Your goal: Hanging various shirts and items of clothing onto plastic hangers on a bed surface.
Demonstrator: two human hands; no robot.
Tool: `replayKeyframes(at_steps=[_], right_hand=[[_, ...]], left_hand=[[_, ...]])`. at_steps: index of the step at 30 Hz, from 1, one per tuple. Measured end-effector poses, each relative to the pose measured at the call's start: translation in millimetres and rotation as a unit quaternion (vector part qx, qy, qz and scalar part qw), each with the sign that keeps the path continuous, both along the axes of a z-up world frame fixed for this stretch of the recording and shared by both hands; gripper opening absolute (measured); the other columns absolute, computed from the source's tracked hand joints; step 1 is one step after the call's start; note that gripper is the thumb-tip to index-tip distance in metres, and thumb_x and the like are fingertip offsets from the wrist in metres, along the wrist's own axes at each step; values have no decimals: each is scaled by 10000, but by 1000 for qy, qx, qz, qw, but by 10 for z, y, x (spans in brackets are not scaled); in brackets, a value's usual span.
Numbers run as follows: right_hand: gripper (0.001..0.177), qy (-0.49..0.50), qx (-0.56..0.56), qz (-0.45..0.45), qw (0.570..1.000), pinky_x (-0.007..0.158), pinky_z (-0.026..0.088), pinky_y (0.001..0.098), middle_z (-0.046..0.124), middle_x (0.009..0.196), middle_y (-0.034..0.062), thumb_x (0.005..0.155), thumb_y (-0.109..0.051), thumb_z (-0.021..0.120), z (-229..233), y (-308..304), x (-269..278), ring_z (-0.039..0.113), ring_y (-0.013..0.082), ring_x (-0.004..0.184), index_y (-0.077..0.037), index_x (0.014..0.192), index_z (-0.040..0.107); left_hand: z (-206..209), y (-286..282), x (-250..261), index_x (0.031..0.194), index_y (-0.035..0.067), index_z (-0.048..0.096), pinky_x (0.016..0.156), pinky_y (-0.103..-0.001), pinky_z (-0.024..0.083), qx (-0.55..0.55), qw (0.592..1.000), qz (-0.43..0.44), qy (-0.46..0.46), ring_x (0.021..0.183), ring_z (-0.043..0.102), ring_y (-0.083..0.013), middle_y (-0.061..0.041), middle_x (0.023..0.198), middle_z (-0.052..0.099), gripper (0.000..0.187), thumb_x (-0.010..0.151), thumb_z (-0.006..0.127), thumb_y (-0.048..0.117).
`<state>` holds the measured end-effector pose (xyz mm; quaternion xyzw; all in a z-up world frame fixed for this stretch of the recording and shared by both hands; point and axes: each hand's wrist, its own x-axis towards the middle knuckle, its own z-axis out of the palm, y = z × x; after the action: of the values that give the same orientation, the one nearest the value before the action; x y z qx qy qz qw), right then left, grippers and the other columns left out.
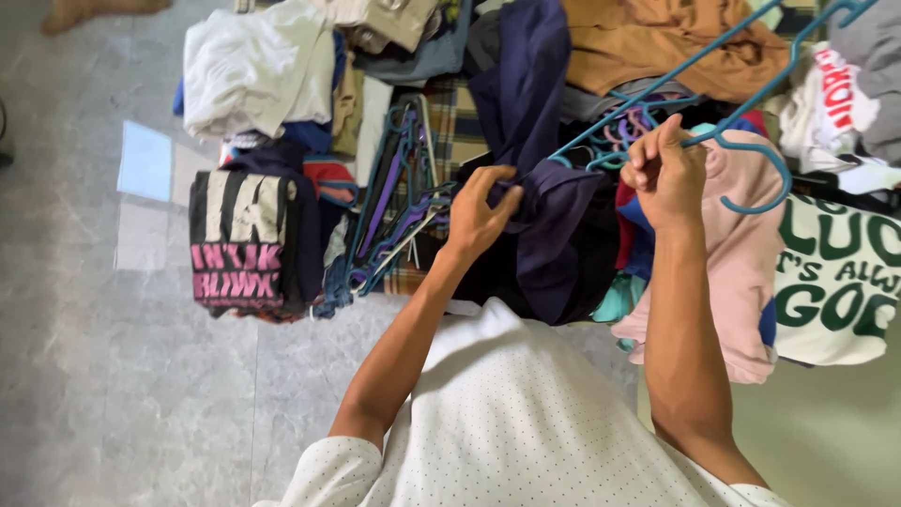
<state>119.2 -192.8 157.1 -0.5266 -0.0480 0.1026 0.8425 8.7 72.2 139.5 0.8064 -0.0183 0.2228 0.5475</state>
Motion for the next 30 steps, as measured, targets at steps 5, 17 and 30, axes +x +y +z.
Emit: replayKeyframes(at_steps=[5, 17, 30], right_hand=[[461, -27, 5, 34, 999, 575, 382, 298, 498, 766, 66, 1114, -446, 593, 138, -77, -119, 438, 147, 596, -86, 850, 481], [488, -29, -53, 1, 998, 527, 373, 283, 500, 717, 69, 1070, -462, 596, 262, -247, -267, 434, 139, 555, -78, 789, 487], [395, 137, 267, 58, 952, 578, 333, 214, 443, 753, -32, 1133, -321, 610, -750, -139, 171, 424, 68, 658, -166, 800, 465]], left_hand=[[39, -258, 170, 1117, 25, 698, 830, -390, 557, -1, 997, -68, -33, 986, 700, -353, -149, 1075, 709, 277, 869, 767, 126], [-171, -495, 238, 1019, 71, 596, 702, -451, 507, 83, 992, -90, 1, 889, 671, -363, -101, 957, 663, 84, 957, 641, 36], [-2153, -792, -321, 1031, 53, 665, 758, -316, 477, -289, 912, -52, 287, 823, 581, -177, -54, 880, 652, 148, 959, 546, 3]])
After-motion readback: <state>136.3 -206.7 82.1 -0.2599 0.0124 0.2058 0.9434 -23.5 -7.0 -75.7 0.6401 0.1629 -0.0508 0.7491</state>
